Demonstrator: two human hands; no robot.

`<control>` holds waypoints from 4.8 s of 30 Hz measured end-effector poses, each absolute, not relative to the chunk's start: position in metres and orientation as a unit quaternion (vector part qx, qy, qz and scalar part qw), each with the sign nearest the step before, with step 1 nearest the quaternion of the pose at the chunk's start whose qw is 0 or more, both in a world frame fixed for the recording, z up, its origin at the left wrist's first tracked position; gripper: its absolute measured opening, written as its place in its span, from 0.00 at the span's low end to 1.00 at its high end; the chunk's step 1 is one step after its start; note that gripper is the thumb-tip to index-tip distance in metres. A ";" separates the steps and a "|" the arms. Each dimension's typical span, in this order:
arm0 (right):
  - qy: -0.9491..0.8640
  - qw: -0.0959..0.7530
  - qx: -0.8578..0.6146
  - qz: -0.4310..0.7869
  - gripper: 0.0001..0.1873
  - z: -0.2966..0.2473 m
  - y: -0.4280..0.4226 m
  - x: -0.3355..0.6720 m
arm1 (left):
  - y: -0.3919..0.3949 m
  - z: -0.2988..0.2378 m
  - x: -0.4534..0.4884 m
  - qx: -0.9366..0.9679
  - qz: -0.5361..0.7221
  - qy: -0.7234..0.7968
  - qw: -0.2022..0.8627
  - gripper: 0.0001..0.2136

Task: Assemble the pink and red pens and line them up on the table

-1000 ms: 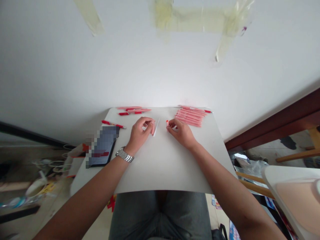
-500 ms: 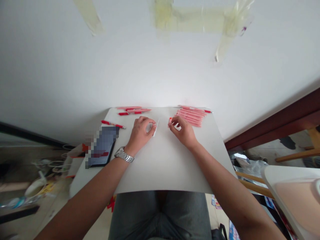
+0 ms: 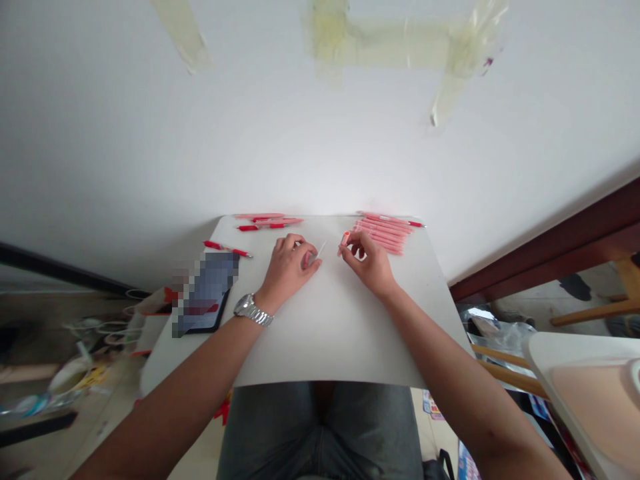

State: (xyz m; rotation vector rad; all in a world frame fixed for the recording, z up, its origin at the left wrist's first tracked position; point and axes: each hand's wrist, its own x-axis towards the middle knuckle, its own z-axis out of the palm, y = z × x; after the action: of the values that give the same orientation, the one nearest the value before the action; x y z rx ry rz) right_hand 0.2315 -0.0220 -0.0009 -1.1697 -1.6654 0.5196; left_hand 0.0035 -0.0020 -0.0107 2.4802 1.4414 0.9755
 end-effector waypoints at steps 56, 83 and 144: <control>-0.660 0.510 -0.516 0.196 0.18 -0.013 -0.017 0.239 | -0.013 0.000 0.013 0.845 0.217 0.488 -0.031 0.02; -0.642 0.518 -0.503 0.256 0.23 -0.014 -0.016 0.238 | -0.007 -0.005 0.011 0.722 0.485 0.424 0.253 0.02; -0.785 0.393 -0.462 0.122 0.04 -0.011 -0.019 0.237 | -0.003 -0.005 0.010 0.478 0.597 0.348 0.542 0.13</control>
State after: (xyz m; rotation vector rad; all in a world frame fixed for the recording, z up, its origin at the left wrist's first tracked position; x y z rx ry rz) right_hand 0.2369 -0.0191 -0.0111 -1.1732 -1.9936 0.3107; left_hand 0.0102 -0.0026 -0.0053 1.1362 0.8277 1.4182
